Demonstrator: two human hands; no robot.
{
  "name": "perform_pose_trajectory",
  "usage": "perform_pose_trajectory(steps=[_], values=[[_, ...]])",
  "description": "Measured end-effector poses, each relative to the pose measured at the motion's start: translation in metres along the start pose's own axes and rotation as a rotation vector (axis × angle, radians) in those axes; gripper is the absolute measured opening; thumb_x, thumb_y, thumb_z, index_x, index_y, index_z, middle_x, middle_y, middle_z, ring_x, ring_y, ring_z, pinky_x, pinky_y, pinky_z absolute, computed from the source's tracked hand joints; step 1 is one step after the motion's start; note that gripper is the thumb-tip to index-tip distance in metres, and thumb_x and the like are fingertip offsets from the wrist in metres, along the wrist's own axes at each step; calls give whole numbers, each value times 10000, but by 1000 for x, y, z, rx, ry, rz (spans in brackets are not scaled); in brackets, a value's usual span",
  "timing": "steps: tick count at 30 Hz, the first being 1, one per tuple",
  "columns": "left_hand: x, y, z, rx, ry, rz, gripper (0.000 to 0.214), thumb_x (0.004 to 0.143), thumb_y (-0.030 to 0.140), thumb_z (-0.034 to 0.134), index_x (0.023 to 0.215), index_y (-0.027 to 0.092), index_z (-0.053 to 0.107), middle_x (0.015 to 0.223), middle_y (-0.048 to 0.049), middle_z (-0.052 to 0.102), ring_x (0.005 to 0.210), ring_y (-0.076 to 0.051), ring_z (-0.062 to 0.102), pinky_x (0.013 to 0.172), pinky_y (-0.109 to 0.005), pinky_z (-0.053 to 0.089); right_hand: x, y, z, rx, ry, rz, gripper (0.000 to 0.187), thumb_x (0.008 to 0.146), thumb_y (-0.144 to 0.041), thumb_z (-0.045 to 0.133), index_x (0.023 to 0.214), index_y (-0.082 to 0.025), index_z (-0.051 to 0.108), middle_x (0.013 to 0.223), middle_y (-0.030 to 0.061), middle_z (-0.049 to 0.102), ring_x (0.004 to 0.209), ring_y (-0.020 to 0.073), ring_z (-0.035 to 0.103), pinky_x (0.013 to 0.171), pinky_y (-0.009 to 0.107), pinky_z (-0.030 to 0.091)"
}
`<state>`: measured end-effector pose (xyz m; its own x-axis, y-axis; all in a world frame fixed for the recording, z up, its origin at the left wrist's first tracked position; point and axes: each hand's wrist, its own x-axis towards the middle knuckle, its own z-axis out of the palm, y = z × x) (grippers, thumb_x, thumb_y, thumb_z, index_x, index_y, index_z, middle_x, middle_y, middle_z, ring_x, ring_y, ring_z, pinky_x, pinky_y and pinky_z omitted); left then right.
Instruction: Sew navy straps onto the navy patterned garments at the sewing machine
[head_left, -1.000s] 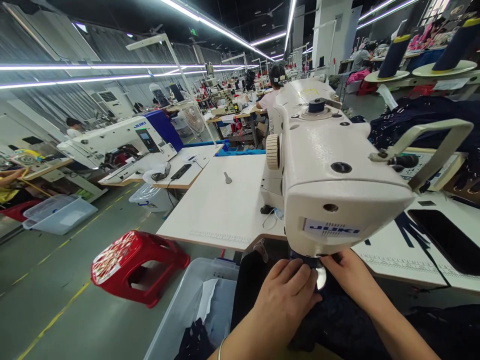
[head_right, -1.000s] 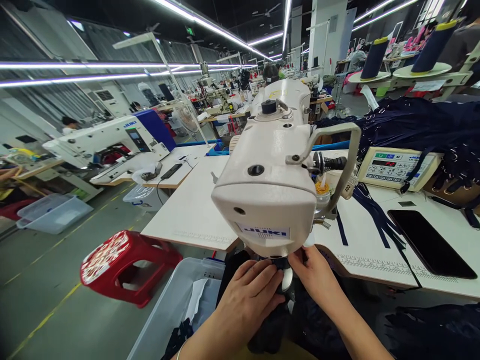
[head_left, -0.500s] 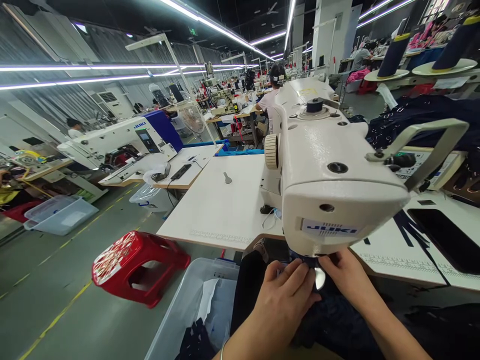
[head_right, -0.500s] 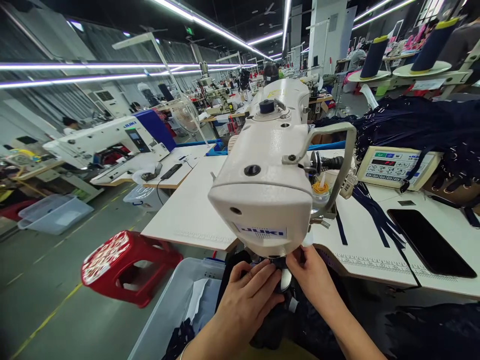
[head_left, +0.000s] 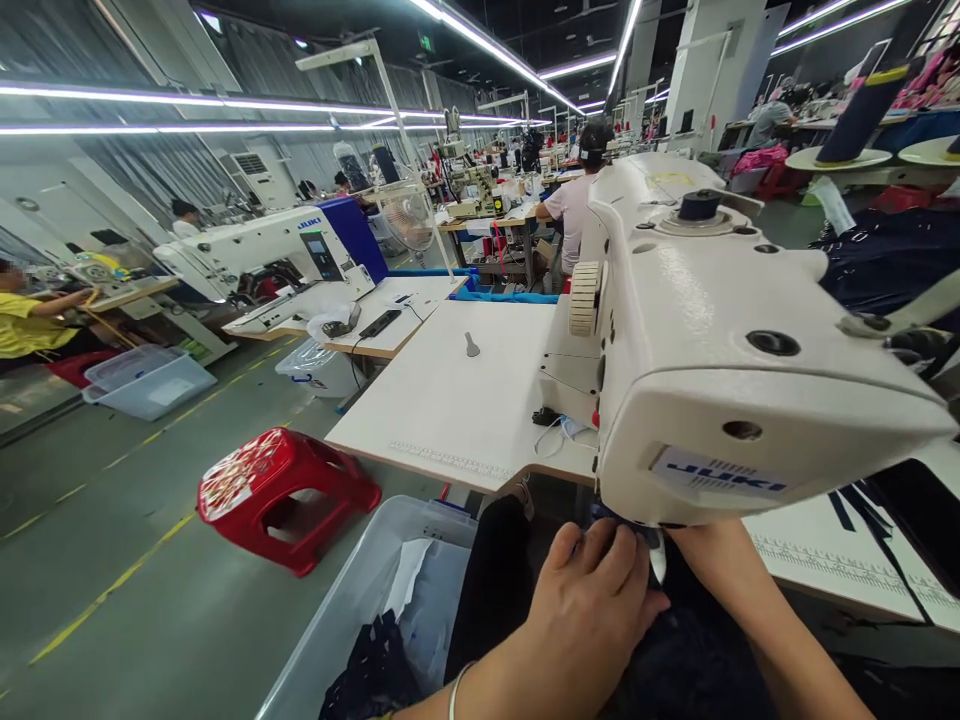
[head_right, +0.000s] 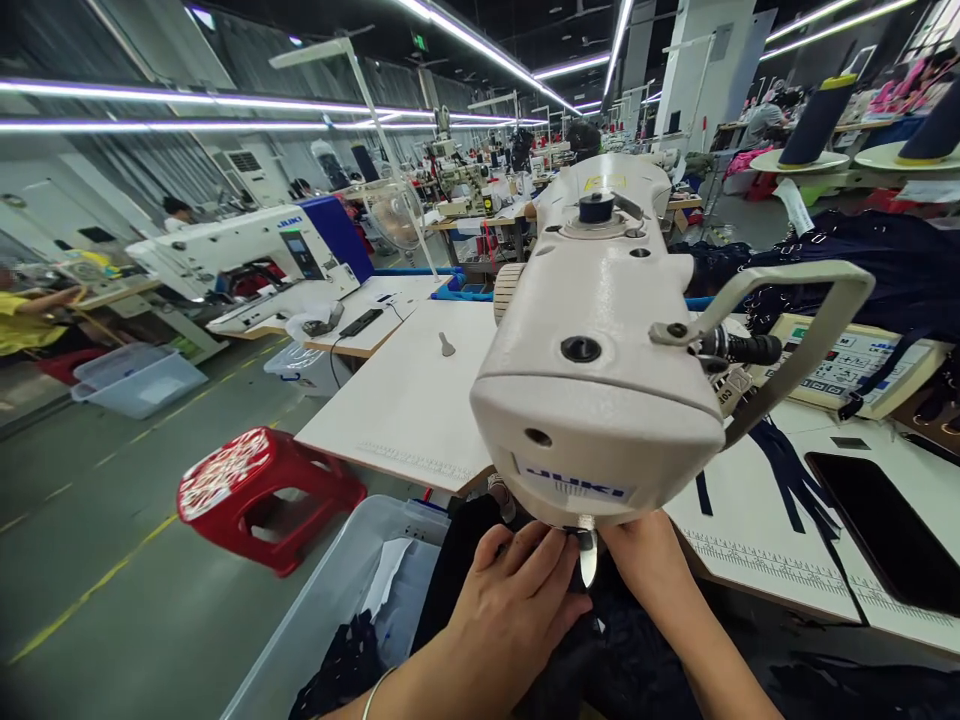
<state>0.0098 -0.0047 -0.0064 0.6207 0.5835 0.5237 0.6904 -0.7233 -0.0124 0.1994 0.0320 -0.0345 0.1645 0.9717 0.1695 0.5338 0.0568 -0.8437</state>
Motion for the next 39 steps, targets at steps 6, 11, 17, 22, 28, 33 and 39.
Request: perform_pose_trajectory(steps=[6, 11, 17, 22, 28, 33, 39], values=[[1, -1, 5, 29, 0, 13, 367, 991, 429, 481, 1228, 171, 590, 1193, -40, 622, 1111, -186, 553, 974, -348, 354, 5, 2, 2, -70, 39, -78, 227, 778, -396, 523, 810, -240, 685, 868, 86, 745, 896, 304, 671, 770, 384, 528], [0, -2, 6, 49, -7, 30, 388, 968, 453, 514, 1226, 173, 590, 1179, -46, 609, 1101, -189, 561, 955, -338, 368, 8, 9, 4, -134, 60, -151, 243, 777, -376, 510, 843, -247, 705, 941, 93, 751, 986, 326, 652, 906, 441, 490], [0, -2, 9, 29, 25, 24, 381, 979, 445, 496, 1226, 170, 590, 1180, -31, 609, 1107, -178, 558, 968, -343, 358, 11, 16, 4, -246, -13, -153, 211, 724, -364, 517, 696, -271, 704, 826, 97, 761, 931, 378, 655, 952, 546, 433], [-1, -3, 11, 44, 23, 36, 390, 991, 450, 468, 1236, 173, 591, 1182, -46, 617, 1122, -185, 556, 975, -334, 350, 10, 10, 4, -246, 22, -119, 168, 694, -377, 559, 672, -277, 692, 767, 92, 750, 971, 383, 640, 920, 510, 467], [0, -2, 8, 72, 53, 49, 377, 1011, 408, 435, 1243, 159, 596, 1224, -35, 613, 1139, -175, 533, 969, -322, 339, 9, 4, 6, -242, 57, -90, 146, 716, -361, 564, 628, -287, 654, 608, 77, 695, 914, 358, 658, 821, 470, 521], [-3, -2, 5, 94, 23, 29, 420, 1004, 439, 431, 1280, 153, 568, 1308, -54, 568, 1151, -201, 529, 939, -341, 361, 12, 8, 6, -200, 68, -108, 147, 714, -402, 589, 636, -286, 634, 657, 78, 705, 923, 363, 654, 807, 482, 526], [-7, -5, 1, 45, -27, 9, 444, 1010, 461, 400, 1280, 149, 565, 1346, -58, 545, 1191, -221, 502, 957, -355, 346, 10, 9, 11, -90, 56, -113, 194, 741, -458, 599, 755, -276, 664, 772, 84, 729, 986, 361, 638, 826, 491, 516]])
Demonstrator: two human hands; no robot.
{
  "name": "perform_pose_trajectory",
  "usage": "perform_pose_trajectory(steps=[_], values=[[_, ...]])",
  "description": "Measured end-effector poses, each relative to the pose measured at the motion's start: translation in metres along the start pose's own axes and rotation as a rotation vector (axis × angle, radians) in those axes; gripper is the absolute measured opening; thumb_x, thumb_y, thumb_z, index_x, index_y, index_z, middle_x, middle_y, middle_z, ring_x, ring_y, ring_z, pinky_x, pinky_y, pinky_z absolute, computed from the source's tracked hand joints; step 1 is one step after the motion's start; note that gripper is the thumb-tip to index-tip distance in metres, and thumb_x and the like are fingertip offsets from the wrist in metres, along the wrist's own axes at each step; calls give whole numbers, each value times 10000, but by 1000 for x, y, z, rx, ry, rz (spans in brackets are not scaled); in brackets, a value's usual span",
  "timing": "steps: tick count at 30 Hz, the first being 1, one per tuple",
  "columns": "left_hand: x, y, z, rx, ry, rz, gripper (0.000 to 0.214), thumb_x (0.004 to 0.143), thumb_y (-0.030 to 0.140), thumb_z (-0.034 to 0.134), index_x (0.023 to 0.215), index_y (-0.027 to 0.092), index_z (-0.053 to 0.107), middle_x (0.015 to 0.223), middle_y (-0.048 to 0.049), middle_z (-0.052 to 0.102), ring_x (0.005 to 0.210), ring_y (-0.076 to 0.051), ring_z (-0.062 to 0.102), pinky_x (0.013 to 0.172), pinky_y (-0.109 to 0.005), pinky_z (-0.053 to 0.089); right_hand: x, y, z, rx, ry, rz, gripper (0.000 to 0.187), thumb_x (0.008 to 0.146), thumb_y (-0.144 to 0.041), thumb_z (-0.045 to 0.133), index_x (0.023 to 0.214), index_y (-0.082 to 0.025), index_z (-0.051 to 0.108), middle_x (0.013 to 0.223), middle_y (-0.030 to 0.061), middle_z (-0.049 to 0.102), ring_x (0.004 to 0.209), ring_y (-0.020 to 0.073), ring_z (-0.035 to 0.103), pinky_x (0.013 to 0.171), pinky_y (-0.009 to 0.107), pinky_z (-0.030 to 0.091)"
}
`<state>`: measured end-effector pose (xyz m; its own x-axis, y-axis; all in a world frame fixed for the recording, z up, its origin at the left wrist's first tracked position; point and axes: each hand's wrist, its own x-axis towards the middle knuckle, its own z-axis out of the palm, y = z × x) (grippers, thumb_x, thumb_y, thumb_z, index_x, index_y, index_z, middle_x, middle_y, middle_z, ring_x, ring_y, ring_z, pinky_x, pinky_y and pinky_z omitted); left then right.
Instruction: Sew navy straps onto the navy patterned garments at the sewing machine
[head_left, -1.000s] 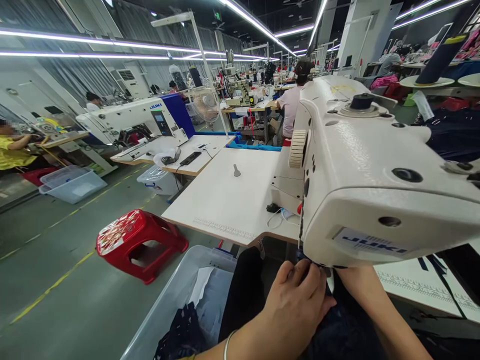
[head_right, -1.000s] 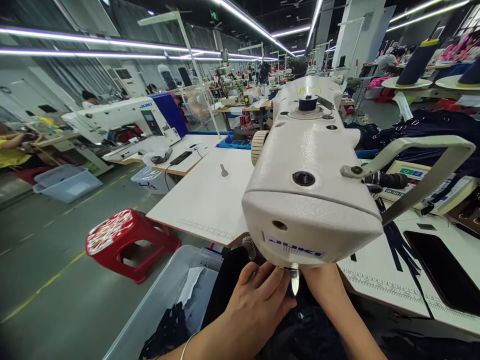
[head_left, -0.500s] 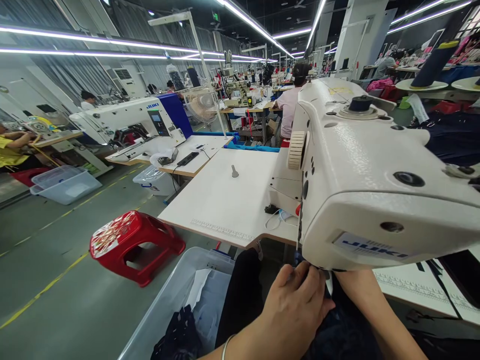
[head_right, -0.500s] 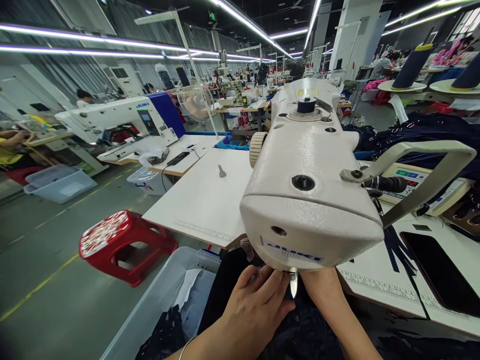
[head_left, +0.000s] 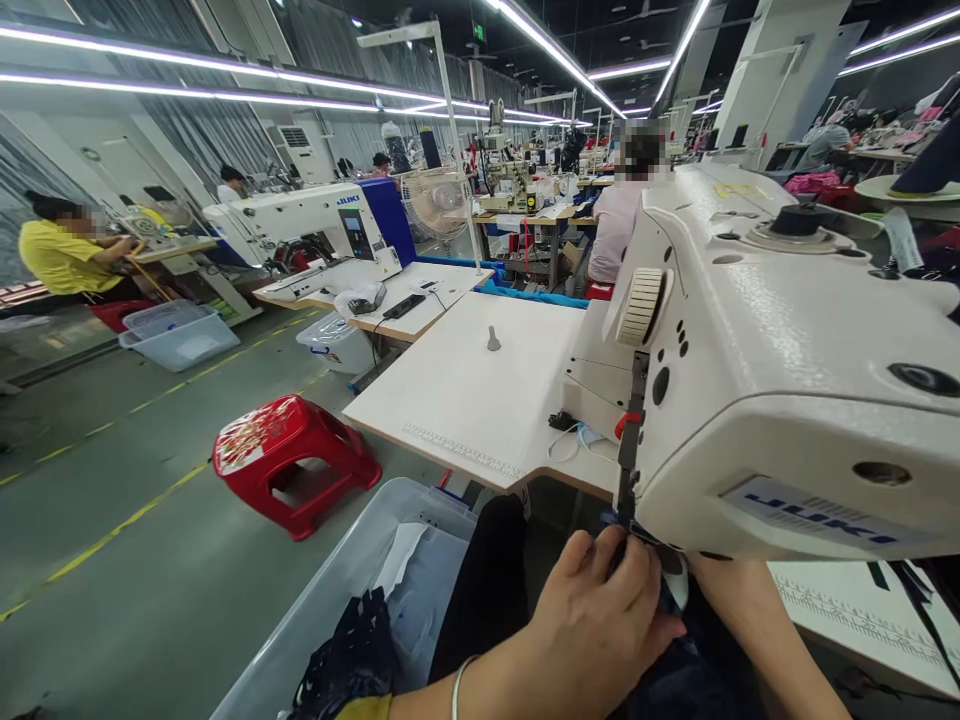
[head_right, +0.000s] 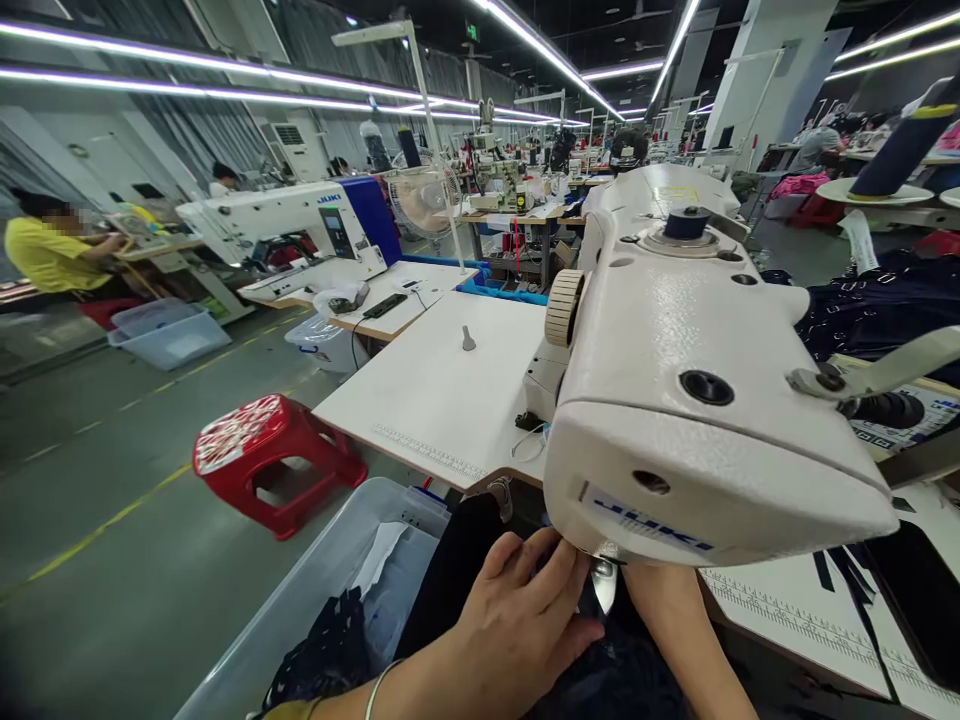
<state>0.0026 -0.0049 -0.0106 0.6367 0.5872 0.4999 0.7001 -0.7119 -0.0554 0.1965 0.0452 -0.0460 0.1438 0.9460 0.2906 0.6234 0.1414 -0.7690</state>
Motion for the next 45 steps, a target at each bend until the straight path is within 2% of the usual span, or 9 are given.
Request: perform_pose_trajectory(steps=[3, 10, 19, 21, 24, 28, 33, 40, 45], values=[[0, -2, -1, -30, -5, -16, 447, 1001, 467, 425, 1288, 150, 554, 1316, -55, 561, 1191, -223, 507, 946, -360, 354, -2, 2, 0, -2, 1, 9, 219, 746, -472, 585, 781, -272, 667, 760, 88, 729, 996, 363, 634, 830, 493, 514], [-1, -4, 0, -65, -39, 21, 453, 1011, 463, 414, 1318, 148, 517, 1257, -50, 593, 1214, -206, 491, 968, -361, 330, -2, 11, -5, -49, 50, 42, 187, 700, -446, 592, 710, -267, 642, 736, 87, 724, 933, 356, 650, 812, 472, 525], [-1, -3, -3, -74, -49, 54, 386, 1027, 410, 408, 1305, 173, 532, 1259, -32, 598, 1224, -191, 476, 978, -357, 307, -5, 5, -5, -6, -57, 20, 322, 787, -427, 493, 883, -217, 717, 930, 103, 743, 1125, 342, 594, 1012, 498, 412], [0, -2, -2, -51, -39, 58, 387, 1023, 409, 422, 1306, 170, 533, 1262, -30, 592, 1221, -190, 475, 973, -356, 306, -6, 6, -5, -19, -57, 21, 325, 795, -417, 494, 909, -213, 721, 958, 100, 742, 1122, 338, 601, 996, 492, 432], [1, -2, -1, -29, -39, 61, 405, 1010, 424, 450, 1308, 164, 533, 1262, -27, 582, 1208, -185, 478, 970, -352, 307, -5, 7, -3, -62, 34, -32, 326, 775, -420, 496, 885, -214, 725, 927, 102, 749, 1050, 339, 641, 926, 463, 492], [3, -1, 1, -26, -43, 40, 427, 1016, 442, 419, 1323, 165, 524, 1269, -27, 575, 1194, -190, 476, 969, -362, 297, 0, 10, 1, -121, 92, -122, 276, 738, -379, 462, 729, -250, 706, 776, 90, 746, 1002, 350, 656, 910, 475, 497], [4, 3, 2, -16, -41, 6, 442, 1020, 450, 394, 1343, 172, 512, 1305, -17, 553, 1215, -195, 453, 986, -363, 286, 3, 12, 2, -136, 94, -122, 231, 728, -365, 467, 616, -269, 644, 694, 98, 722, 955, 366, 659, 846, 512, 518], [3, 5, 3, 22, -34, 20, 442, 1023, 434, 388, 1357, 170, 507, 1361, -36, 518, 1224, -200, 449, 984, -349, 294, 2, 11, 7, -122, 78, -85, 150, 755, -350, 546, 696, -259, 649, 762, 103, 726, 973, 350, 647, 795, 480, 538], [3, 5, 3, 44, -5, 12, 417, 1030, 426, 370, 1316, 179, 546, 1354, -20, 532, 1209, -192, 456, 977, -344, 305, -1, 9, 6, -112, 78, -43, 227, 782, -396, 505, 723, -249, 669, 782, 105, 730, 991, 366, 639, 857, 510, 506]])
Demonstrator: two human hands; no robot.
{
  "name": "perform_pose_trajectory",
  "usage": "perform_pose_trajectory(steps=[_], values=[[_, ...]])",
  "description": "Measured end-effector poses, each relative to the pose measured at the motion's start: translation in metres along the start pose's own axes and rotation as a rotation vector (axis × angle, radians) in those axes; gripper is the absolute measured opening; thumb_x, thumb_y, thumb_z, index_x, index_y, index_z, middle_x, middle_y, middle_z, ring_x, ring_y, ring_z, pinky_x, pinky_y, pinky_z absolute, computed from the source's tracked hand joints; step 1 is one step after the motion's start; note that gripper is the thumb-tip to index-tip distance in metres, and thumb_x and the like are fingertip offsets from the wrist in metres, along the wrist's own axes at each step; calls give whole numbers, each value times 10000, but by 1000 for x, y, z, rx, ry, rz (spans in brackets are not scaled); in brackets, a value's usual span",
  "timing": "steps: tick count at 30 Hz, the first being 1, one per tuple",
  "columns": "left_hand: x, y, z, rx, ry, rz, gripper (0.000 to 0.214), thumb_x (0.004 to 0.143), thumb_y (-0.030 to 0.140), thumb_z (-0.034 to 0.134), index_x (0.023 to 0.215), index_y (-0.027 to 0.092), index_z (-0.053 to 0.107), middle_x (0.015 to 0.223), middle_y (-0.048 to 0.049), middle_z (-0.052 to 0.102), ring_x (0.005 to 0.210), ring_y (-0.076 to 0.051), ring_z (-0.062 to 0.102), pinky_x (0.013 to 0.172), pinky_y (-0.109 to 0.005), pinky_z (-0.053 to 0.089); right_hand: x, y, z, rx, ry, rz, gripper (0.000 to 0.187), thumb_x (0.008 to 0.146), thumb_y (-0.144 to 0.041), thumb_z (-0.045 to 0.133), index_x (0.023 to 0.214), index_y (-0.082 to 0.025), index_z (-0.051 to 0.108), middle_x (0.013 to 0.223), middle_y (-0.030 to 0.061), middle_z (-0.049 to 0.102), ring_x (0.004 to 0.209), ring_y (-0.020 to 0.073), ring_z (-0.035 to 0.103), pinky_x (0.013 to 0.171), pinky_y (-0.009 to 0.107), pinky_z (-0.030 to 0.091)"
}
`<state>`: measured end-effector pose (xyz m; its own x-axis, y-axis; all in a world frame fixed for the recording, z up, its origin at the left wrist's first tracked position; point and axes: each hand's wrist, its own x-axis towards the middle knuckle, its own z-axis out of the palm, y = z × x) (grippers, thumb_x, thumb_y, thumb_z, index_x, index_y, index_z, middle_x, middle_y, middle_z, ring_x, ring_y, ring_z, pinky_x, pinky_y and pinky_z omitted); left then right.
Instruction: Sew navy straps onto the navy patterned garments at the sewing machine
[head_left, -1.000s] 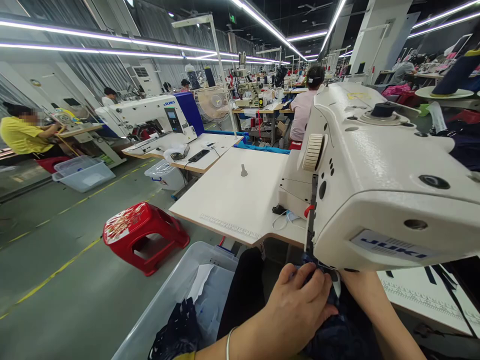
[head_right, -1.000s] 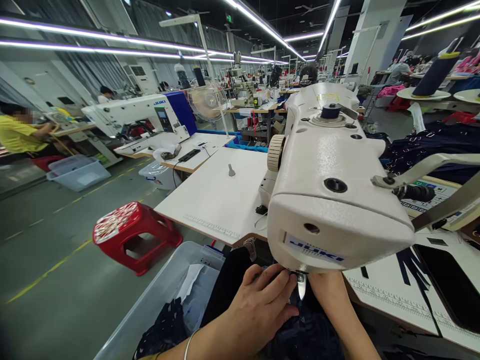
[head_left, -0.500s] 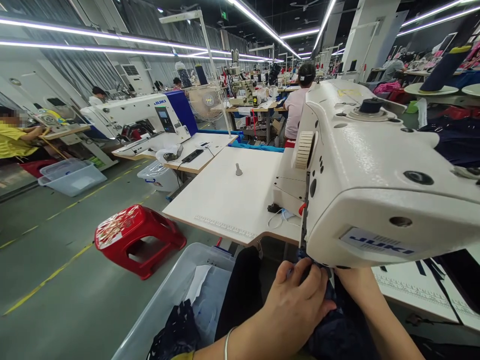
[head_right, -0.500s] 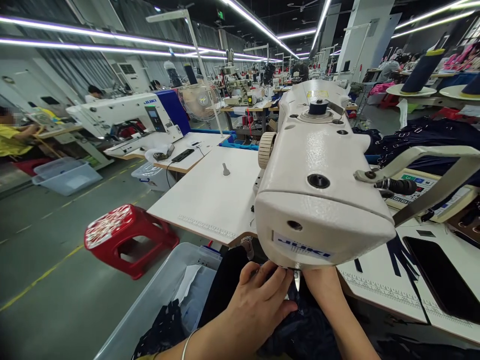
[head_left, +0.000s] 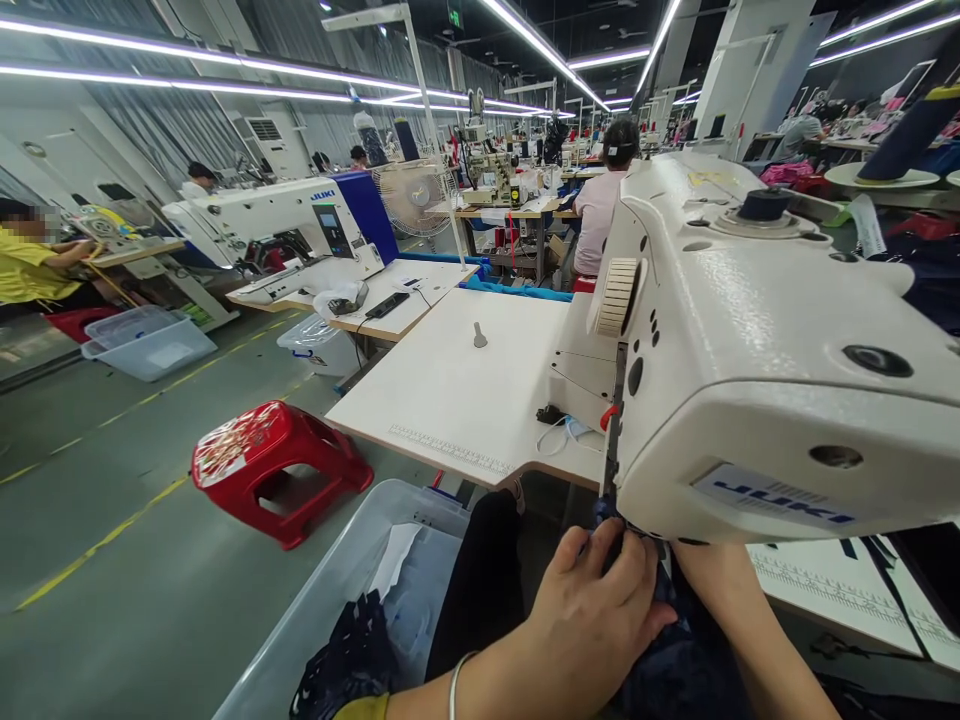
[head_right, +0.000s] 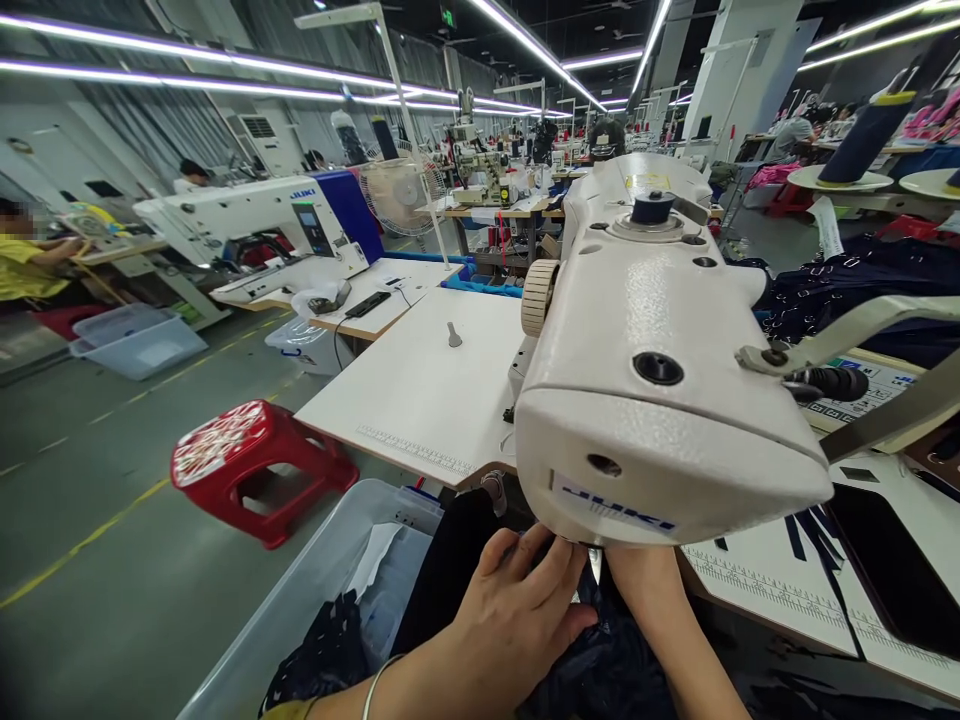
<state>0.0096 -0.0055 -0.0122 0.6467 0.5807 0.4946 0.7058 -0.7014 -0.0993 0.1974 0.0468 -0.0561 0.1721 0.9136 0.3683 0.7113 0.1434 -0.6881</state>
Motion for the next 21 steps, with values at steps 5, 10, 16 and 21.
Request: perform_pose_trajectory(steps=[5, 10, 16, 21], values=[[-1, -2, 4, -26, 67, -23, 430, 1021, 465, 365, 1274, 190, 577, 1285, -14, 589, 1151, -197, 493, 950, -345, 327, -26, -13, -17, 52, 20, 179, 358, 826, -494, 480, 883, -205, 684, 897, 126, 716, 947, 329, 657, 817, 436, 529], [4, -5, 9, -66, 160, -5, 395, 1021, 409, 357, 1218, 183, 614, 1144, -10, 645, 1051, -223, 538, 921, -354, 350, -61, -40, -36, 289, -224, 292, 363, 903, -541, 455, 909, -225, 634, 854, 53, 684, 879, 220, 651, 734, 253, 526], [8, -3, 13, -16, 221, 27, 394, 1016, 295, 295, 1131, 159, 647, 1039, -47, 647, 984, -239, 556, 860, -368, 384, -72, -57, -47, 382, -322, 287, 336, 883, -550, 511, 836, -241, 634, 742, 10, 662, 683, 175, 619, 638, 227, 503], [5, -2, 17, 40, 204, 65, 357, 1006, 277, 326, 1158, 173, 632, 1062, -46, 634, 1033, -227, 546, 871, -360, 399, -74, -51, -45, 419, -359, 290, 370, 904, -549, 474, 814, -227, 631, 748, 17, 656, 718, 178, 616, 656, 228, 499]])
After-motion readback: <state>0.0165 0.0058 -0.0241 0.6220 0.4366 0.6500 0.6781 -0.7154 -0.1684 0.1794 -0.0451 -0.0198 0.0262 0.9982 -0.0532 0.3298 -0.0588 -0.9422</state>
